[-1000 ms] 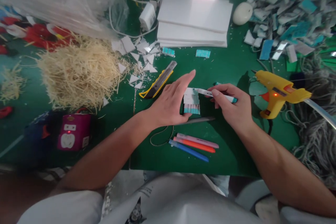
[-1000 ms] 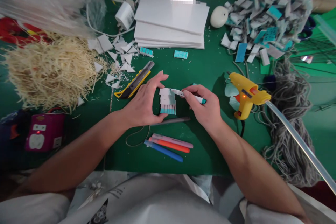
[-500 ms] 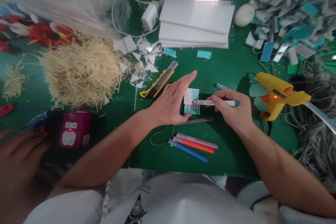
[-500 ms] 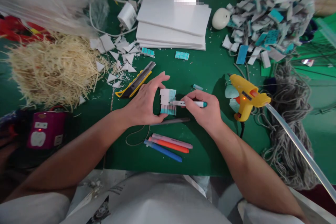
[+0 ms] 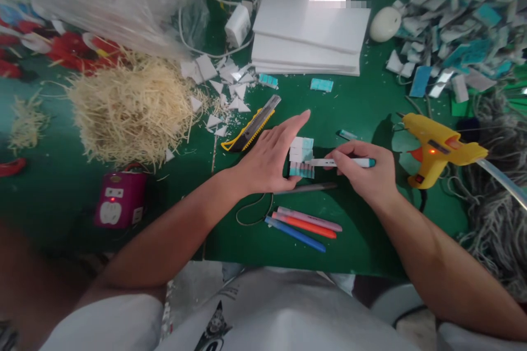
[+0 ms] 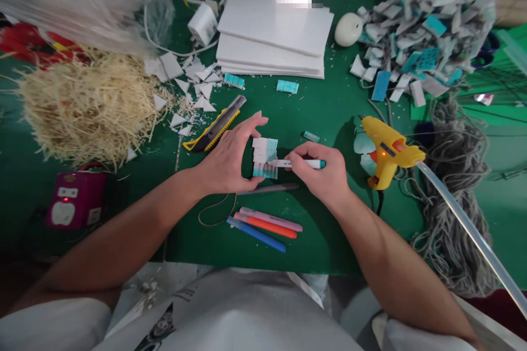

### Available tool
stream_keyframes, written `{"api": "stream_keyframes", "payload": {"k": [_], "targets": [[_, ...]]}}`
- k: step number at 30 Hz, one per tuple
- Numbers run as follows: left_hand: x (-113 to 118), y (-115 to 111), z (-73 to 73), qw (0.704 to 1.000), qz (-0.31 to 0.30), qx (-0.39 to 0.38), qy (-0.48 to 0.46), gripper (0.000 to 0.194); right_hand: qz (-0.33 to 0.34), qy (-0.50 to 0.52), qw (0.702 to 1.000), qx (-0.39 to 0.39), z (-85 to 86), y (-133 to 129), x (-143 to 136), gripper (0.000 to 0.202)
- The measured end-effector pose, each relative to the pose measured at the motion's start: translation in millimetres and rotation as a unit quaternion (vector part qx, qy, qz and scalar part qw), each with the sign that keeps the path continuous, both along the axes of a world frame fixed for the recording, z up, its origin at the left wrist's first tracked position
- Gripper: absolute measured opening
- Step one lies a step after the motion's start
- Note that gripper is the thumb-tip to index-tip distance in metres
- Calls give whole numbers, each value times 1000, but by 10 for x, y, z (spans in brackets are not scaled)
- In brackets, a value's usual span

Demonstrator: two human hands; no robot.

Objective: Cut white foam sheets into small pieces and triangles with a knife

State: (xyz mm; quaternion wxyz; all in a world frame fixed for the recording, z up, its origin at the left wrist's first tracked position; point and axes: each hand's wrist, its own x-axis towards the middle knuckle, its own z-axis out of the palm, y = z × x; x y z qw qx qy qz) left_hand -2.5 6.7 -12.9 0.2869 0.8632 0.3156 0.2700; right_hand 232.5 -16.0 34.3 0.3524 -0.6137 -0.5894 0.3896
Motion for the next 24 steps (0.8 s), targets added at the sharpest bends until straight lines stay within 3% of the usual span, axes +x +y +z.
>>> {"api": "stream_keyframes", "payload": {"k": [9,16,24], "targets": [[0,1,-6,1000,2,5,4,110,13,9,1000,-14,25,12,27,22],[-3,-8,9,1000,7,-6,7,109,-45,37,998,-7,-51,23,-19,17],[-4,4,1,1000,0,6,2,109,5,16,1000,-12,-23,35,6,18]]}}
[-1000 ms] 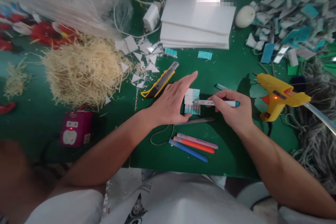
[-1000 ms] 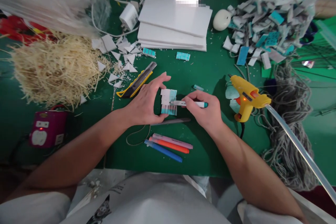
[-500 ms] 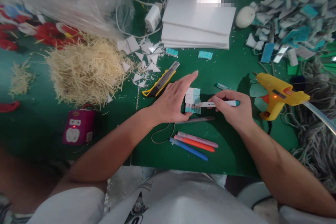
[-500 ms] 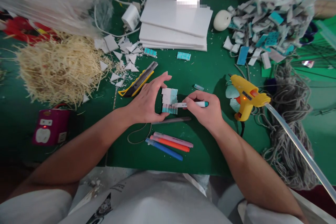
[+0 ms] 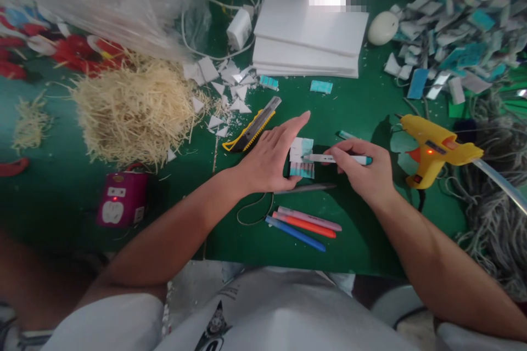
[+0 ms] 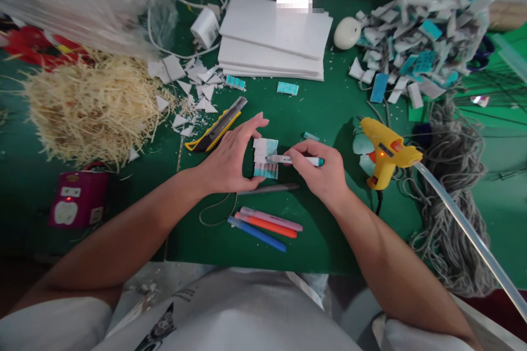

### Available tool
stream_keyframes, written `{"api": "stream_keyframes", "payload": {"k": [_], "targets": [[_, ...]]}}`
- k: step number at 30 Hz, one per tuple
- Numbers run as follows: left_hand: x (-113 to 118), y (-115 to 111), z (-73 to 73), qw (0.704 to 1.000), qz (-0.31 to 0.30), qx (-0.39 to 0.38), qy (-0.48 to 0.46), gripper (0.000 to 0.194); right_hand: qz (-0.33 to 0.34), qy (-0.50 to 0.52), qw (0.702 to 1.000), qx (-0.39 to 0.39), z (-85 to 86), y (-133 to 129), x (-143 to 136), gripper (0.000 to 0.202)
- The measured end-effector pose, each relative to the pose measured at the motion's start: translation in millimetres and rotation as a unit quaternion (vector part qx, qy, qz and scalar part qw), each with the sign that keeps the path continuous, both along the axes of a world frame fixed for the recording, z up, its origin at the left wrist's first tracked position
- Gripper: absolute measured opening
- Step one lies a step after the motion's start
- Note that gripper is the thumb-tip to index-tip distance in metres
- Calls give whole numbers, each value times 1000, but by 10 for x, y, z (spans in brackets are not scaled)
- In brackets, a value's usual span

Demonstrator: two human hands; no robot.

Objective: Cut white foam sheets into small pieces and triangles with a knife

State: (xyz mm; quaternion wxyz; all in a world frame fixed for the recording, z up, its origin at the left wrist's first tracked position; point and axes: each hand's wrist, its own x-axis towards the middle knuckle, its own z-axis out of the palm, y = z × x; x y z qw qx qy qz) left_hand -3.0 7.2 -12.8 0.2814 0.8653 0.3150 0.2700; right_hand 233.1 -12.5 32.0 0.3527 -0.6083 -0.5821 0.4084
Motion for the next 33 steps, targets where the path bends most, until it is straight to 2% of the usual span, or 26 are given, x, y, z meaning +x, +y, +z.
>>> {"api": "stream_keyframes", "payload": {"k": [4,8,12,16,20,24,27,31,33], "targets": [[-2,-6,5,1000,6,-2,1,109,-32,15,999,-3,-6,4,-17,19],[1,-5,3,1000,2,-6,0,110,3,-11,1000,2,13,0,-8,21],[4,-4,-7,1000,3,-9,-1,111,-26,-1,1000,5,31,0,-5,19],[4,-3,-10,1000,1,1,-4,111,8,-7,1000,-2,28,-2,-2,21],[5,2,-3,1000,3,-2,1,109,-21,-1,1000,6,21,-7,1,18],[0,3,-1,1000,1,1,3,109,2,-15,1000,2,30,-6,-3,19],[-2,2,-5,1000,5,3,2,109,-13,-19,1000,12,38,-7,-2,19],[2,5,-8,1000,1,1,-5,109,15,-22,1000,0,36,-8,7,21],[4,7,-8,1000,2,4,-9,108,1,-17,1000,11,35,-8,9,21]]}}
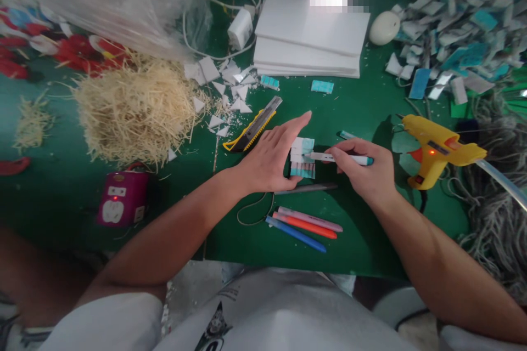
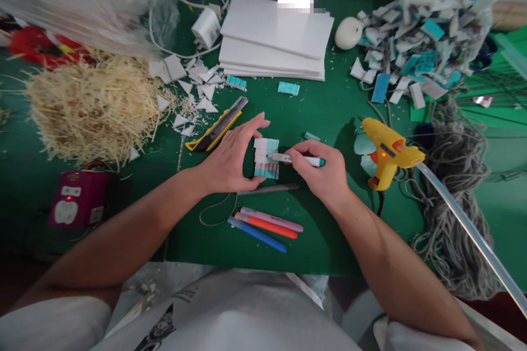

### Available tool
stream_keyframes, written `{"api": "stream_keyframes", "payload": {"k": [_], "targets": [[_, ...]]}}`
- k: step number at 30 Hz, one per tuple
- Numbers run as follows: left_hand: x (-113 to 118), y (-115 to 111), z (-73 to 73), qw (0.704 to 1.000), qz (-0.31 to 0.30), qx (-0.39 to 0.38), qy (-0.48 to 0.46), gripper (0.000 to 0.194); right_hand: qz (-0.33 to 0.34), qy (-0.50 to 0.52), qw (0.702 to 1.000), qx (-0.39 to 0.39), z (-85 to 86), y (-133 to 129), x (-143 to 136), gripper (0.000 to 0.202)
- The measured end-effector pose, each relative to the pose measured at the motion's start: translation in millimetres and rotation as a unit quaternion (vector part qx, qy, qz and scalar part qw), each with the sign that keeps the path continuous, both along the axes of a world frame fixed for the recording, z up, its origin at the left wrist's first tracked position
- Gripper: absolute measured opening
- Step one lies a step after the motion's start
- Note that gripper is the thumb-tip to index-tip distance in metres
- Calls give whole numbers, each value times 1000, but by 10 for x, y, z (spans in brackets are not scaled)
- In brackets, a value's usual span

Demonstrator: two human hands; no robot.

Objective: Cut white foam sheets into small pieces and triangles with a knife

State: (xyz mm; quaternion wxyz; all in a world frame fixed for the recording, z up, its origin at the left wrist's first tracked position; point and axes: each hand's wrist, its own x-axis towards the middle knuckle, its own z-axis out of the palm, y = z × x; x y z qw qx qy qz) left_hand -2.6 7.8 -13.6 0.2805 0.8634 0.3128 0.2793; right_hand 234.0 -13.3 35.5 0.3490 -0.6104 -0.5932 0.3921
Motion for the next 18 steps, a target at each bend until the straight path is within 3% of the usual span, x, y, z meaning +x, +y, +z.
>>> {"api": "stream_keyframes", "payload": {"k": [18], "targets": [[-2,0,16,1000,3,-5,14,113,15,-3,1000,9,-35,-13,16,20]]}}
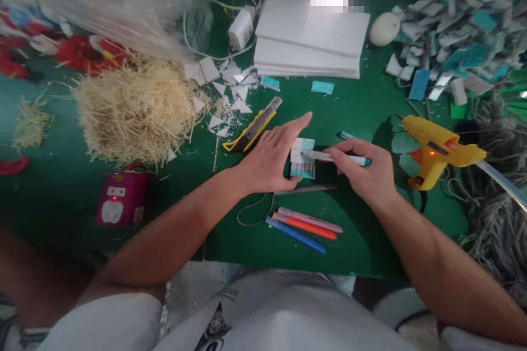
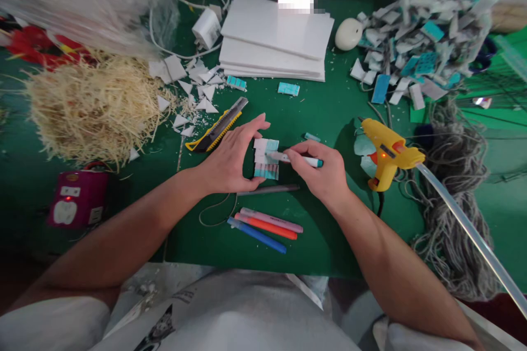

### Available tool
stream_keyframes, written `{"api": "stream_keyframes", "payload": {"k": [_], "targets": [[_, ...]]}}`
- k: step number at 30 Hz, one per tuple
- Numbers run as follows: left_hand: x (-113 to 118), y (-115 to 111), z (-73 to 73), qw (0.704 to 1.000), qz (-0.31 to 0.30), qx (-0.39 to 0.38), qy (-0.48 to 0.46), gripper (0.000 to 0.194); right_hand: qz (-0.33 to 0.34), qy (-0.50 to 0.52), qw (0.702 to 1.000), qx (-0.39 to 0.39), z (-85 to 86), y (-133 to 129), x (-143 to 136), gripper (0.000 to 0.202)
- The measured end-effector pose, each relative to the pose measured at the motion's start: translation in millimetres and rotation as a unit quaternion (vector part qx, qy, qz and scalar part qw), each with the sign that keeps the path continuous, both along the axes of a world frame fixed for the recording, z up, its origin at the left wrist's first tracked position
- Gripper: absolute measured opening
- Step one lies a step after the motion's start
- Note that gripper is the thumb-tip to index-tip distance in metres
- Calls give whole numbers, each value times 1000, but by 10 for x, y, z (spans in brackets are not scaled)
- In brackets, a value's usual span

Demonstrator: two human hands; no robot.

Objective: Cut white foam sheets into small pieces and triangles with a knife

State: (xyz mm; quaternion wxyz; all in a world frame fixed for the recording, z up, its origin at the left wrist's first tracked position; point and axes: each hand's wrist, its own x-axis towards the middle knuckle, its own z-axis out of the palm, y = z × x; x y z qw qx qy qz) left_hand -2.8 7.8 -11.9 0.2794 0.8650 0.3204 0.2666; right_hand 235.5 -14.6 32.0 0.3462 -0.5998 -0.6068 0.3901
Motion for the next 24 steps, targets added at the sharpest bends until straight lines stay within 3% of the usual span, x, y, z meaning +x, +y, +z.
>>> {"api": "stream_keyframes", "payload": {"k": [8,15,20,24], "targets": [[-2,1,7,1000,-4,-5,-7,110,-36,23,999,3,-63,7,-24,17],[-3,0,6,1000,-7,-8,-15,111,-3,3,1000,7,-22,19,-9,22],[2,-2,5,1000,-4,-11,-12,114,-39,20,999,-5,-34,20,-37,17],[2,-4,5,1000,-6,-8,-12,113,-12,8,1000,-4,-38,15,-23,18]]}}
